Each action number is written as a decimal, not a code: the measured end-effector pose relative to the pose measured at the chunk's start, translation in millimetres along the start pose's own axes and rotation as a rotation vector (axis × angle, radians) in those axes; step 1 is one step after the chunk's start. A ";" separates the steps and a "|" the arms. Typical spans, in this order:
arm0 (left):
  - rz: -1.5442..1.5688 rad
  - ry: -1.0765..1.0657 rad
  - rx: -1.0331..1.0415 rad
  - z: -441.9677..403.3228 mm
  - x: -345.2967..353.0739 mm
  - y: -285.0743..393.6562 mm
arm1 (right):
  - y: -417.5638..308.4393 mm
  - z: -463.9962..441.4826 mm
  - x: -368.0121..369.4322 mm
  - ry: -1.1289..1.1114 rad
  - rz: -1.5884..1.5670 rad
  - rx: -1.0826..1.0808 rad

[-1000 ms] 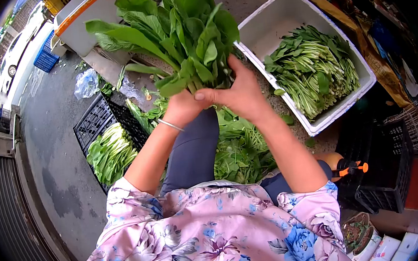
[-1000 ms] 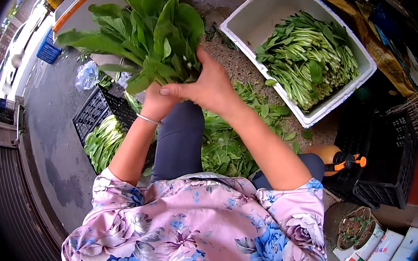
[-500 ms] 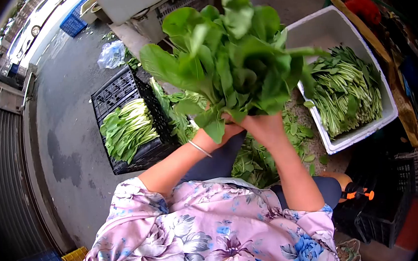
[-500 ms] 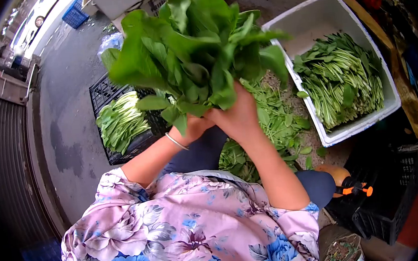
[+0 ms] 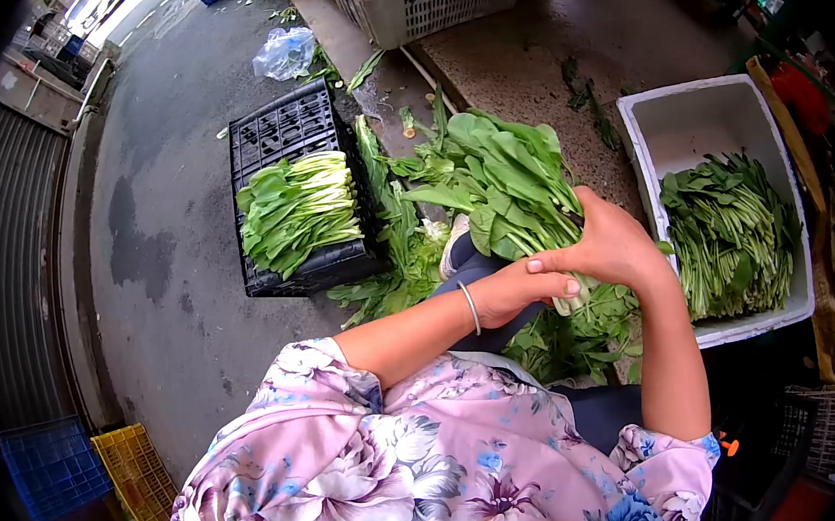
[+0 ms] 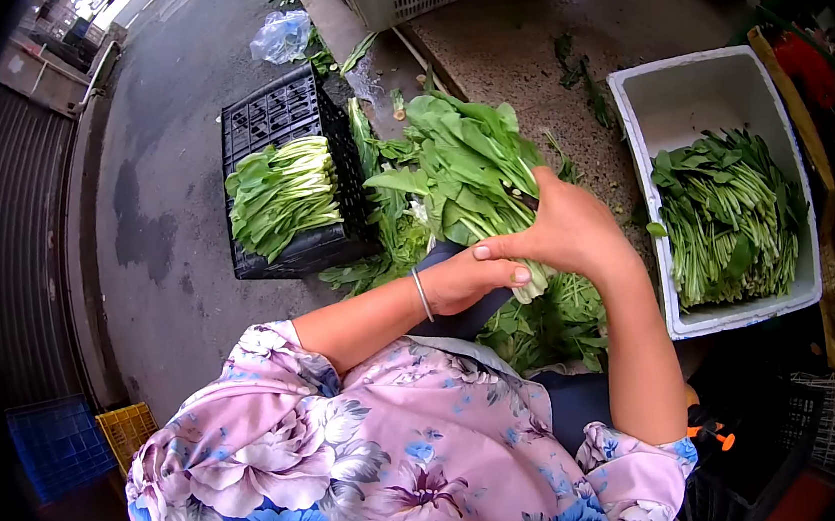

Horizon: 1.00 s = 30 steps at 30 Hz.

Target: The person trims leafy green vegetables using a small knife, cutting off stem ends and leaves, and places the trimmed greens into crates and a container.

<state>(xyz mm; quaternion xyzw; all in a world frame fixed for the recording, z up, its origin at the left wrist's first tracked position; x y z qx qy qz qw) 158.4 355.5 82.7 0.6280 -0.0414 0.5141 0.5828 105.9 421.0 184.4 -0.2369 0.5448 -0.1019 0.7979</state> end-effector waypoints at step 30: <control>-1.823 -0.287 0.391 -8.6 9.8 93.9 | -4.9 17.5 44.0 0.209 0.496 -0.066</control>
Point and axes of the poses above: each hand's wrist, its own z-axis away from the middle knuckle, its own x-axis out of the palm, y = z × x, the point moved 7 cm from there along -z, towards the middle knuckle, and after that the axes turned 4 degrees about -x, right-handed, at the moved point
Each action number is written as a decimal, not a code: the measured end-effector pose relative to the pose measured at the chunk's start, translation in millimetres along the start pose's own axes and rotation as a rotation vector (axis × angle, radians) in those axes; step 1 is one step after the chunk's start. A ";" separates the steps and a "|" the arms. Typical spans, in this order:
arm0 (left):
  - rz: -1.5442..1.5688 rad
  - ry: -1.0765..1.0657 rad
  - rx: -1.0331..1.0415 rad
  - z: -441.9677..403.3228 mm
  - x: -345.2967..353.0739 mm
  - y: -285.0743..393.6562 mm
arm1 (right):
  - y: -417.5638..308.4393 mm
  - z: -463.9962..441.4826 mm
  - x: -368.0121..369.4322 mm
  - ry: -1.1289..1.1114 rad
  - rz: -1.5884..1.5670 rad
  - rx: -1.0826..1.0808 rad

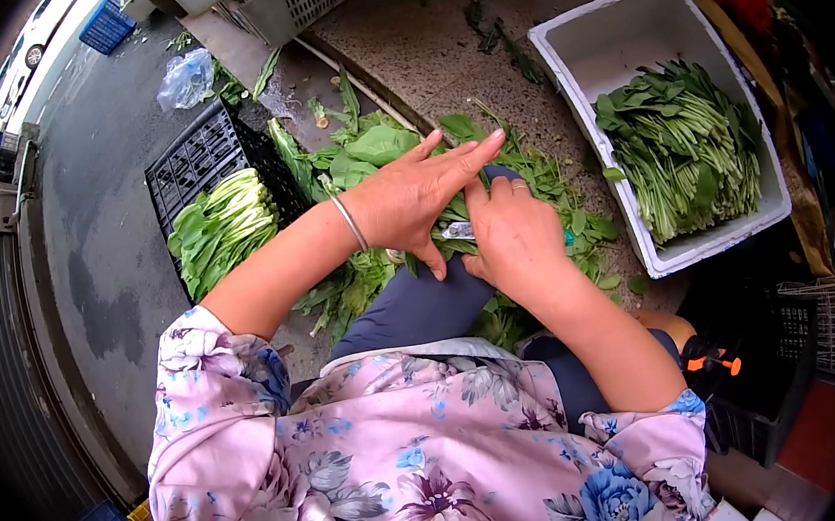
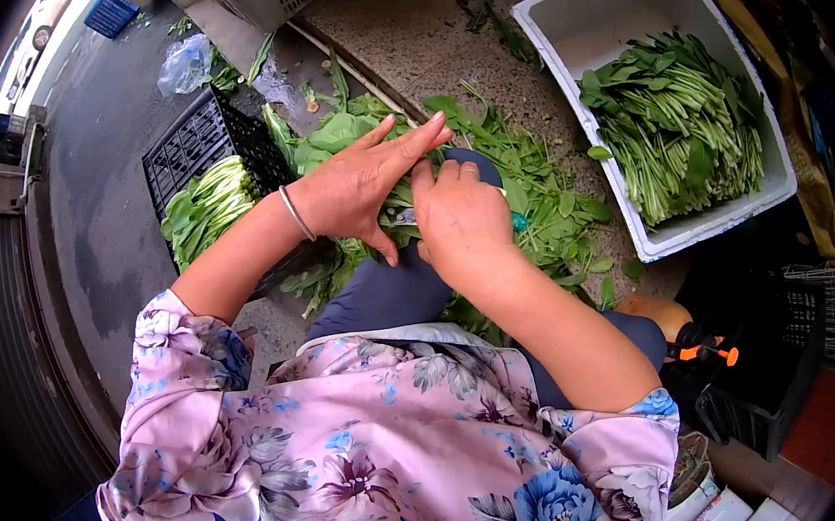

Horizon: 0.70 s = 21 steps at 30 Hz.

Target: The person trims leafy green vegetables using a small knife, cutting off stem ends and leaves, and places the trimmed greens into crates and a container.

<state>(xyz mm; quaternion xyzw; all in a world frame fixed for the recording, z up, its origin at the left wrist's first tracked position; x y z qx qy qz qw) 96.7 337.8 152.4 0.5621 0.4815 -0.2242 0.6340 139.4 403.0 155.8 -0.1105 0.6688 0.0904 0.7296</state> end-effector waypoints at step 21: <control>0.176 0.005 -0.060 6.5 39.6 -30.6 | 70.0 112.1 115.9 0.362 -1.774 0.766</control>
Point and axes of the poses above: each hand's wrist, its own z-axis away from the middle knuckle, its own x-axis out of the palm, y = z × x, the point moved 7 cm from there along -z, towards the middle knuckle, and after that the axes turned 4 degrees about -x, right-handed, at the moved point
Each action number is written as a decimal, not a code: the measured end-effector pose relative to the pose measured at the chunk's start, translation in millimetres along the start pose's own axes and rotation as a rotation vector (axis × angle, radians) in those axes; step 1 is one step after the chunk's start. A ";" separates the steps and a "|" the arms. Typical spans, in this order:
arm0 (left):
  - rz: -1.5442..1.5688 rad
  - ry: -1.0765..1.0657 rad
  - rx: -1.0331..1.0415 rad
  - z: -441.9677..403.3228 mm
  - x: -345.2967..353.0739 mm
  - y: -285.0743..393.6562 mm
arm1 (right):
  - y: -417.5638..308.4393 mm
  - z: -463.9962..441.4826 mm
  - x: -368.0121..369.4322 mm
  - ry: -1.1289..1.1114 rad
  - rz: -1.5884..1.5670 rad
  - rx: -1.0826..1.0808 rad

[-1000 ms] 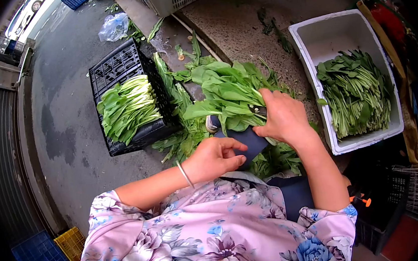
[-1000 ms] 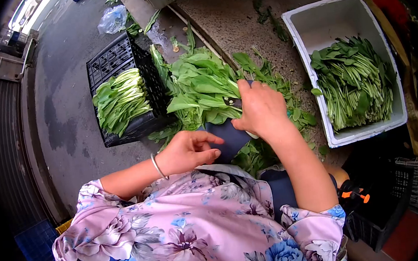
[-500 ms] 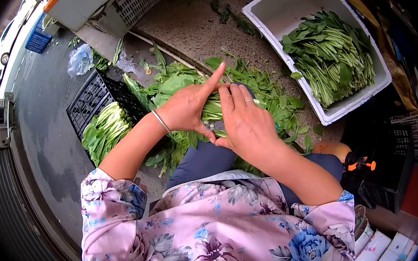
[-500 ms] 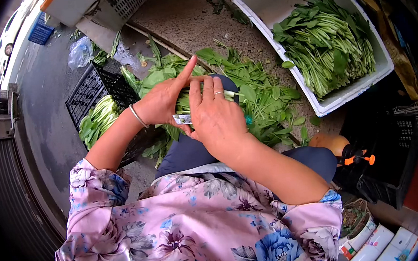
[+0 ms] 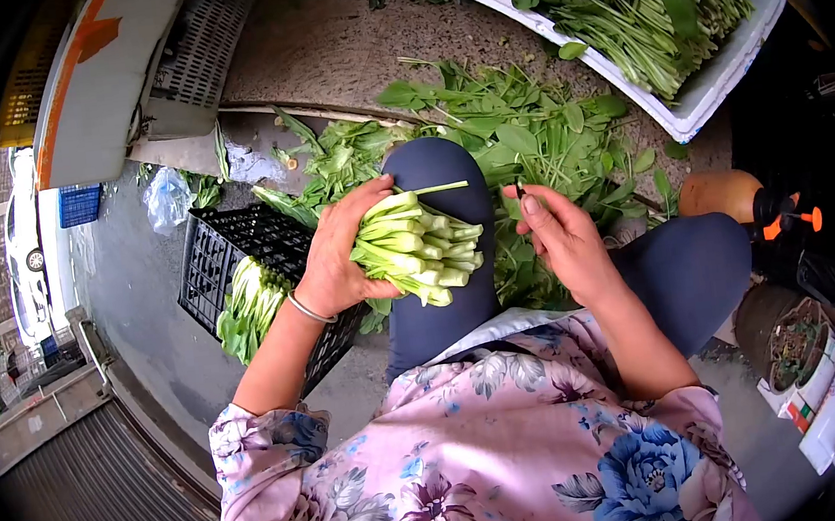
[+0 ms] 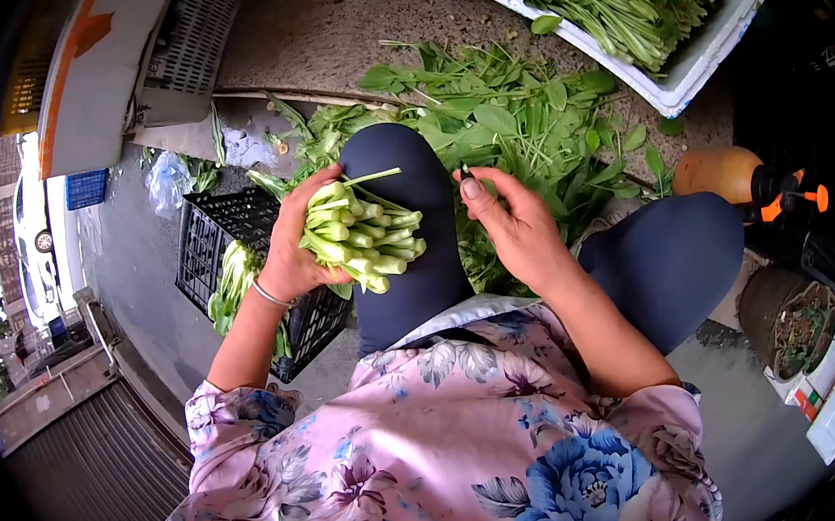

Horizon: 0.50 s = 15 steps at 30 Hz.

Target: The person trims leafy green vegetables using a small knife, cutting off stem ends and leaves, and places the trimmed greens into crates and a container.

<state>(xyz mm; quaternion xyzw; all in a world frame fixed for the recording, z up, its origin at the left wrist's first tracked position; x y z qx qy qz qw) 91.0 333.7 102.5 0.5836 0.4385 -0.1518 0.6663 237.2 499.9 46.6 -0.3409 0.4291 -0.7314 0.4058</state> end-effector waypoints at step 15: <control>0.444 0.241 0.012 16.4 17.5 -28.8 | -19.9 6.0 4.9 0.065 0.193 -0.357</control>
Point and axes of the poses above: each hand's wrist, its own z-axis away from the middle knuckle, its own x-axis out of the palm, y = z × x, the point moved 7 cm from there along -z, towards the middle knuckle, and after that the axes turned 4 degrees about -x, right-handed, at the moved point
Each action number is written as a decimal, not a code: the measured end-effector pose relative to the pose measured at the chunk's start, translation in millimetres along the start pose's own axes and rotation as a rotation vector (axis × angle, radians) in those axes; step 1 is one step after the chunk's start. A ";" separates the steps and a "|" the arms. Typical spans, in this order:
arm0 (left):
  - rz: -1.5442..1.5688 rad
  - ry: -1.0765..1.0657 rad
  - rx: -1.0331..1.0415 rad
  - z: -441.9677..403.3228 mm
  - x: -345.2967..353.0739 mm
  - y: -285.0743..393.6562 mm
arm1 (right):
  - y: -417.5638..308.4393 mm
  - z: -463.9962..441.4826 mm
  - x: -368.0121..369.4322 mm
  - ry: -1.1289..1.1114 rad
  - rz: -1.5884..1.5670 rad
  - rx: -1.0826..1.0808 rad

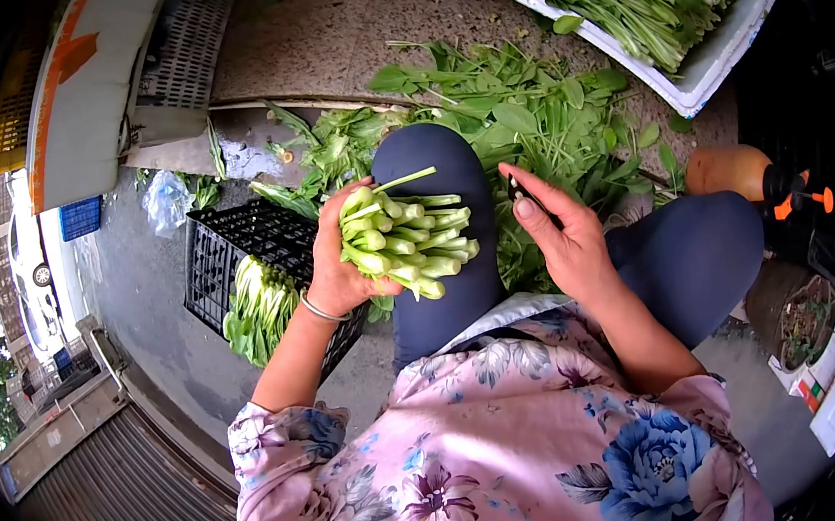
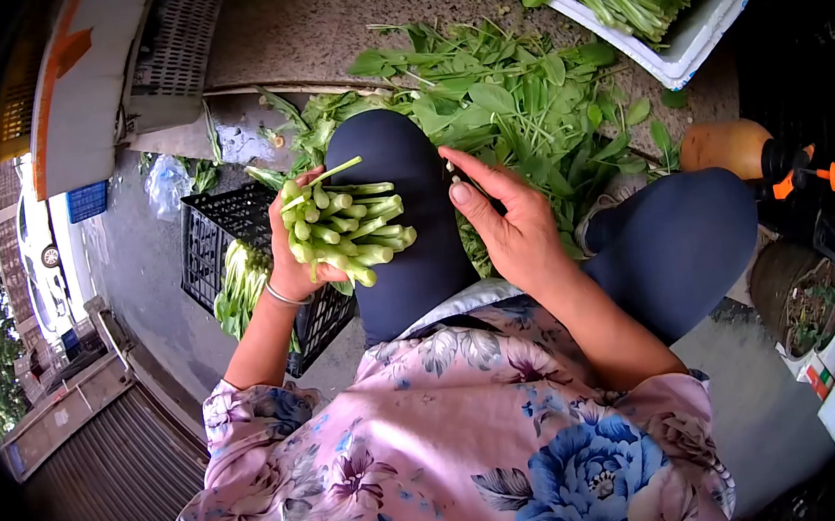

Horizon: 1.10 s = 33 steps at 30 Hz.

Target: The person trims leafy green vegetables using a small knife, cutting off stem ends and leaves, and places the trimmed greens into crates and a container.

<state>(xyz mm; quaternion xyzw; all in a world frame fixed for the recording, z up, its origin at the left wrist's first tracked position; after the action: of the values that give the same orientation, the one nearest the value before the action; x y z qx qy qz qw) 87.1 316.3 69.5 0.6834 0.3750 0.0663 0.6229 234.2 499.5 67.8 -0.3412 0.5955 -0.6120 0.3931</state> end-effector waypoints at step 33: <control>0.056 0.007 -0.087 9.0 1.5 -4.2 | -32.2 13.5 42.1 -0.146 -0.084 -0.071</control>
<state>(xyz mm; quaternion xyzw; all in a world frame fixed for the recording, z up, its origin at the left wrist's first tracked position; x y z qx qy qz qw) 91.4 309.7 63.2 0.6657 0.3545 0.1024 0.6487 224.5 455.4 98.5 -0.4233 0.5718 -0.5800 0.3968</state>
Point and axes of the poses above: each hand's wrist, its own z-axis away from the middle knuckle, its own x-axis out of the palm, y = z × x, the point moved 7 cm from there along -z, towards the middle knuckle, and after that the axes turned 4 degrees about -x, right-handed, at the moved point
